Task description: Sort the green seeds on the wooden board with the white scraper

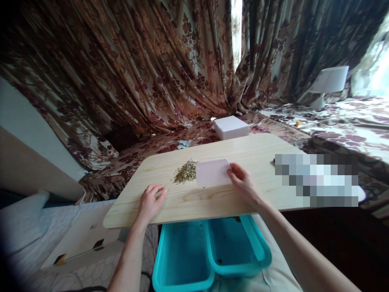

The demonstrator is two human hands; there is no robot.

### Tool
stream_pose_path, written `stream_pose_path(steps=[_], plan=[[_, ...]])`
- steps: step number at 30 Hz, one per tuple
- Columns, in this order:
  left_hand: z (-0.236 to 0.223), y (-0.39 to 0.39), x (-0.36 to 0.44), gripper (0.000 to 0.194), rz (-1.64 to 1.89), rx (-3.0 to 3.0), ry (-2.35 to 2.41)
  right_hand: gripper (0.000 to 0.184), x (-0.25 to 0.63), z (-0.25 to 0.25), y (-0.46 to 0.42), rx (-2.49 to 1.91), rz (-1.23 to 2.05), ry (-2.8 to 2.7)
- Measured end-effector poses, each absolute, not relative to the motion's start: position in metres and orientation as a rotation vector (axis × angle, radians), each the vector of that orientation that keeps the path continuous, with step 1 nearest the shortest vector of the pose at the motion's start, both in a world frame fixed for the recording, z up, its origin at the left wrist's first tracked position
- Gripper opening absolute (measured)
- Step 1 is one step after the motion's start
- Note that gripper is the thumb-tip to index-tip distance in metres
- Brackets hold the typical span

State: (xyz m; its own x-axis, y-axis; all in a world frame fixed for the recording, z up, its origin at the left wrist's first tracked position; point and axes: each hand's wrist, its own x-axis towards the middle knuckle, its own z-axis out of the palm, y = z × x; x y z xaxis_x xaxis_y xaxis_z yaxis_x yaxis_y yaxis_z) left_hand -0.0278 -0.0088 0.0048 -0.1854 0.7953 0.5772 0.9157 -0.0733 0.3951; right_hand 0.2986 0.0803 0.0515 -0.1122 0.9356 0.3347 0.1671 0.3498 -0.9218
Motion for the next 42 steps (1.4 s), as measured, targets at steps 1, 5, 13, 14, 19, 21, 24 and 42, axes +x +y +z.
stream_pose_path(steps=[1,5,13,14,19,21,24,42], plan=[[0.005,-0.009,-0.028,0.022,-1.102,-1.893,-2.022,0.016,0.298,0.053,0.082,-1.020,0.924,-1.569],[0.004,-0.009,-0.028,0.023,-1.103,-1.902,-2.029,0.016,0.297,0.054,0.088,-1.014,0.956,-1.609],[0.005,-0.009,-0.027,0.024,-1.115,-1.899,-2.036,0.022,0.305,0.058,0.099,-1.056,1.067,-1.728],[0.005,-0.009,-0.027,0.024,-1.118,-1.900,-2.036,0.022,0.307,0.059,0.101,-1.063,1.086,-1.747],[0.006,-0.011,-0.026,0.023,-1.136,-1.904,-2.035,0.023,0.319,0.068,0.108,-1.092,1.154,-1.827],[0.009,-0.011,-0.025,0.023,-1.148,-1.909,-2.032,0.022,0.326,0.071,0.107,-1.106,1.147,-1.868],[0.014,-0.011,-0.025,0.021,-1.178,-1.912,-2.019,0.022,0.337,0.075,0.105,-1.103,1.126,-1.898],[0.094,-0.043,0.054,0.018,-1.574,-2.193,-1.911,0.038,0.346,0.067,0.087,-1.118,1.041,-1.650]])
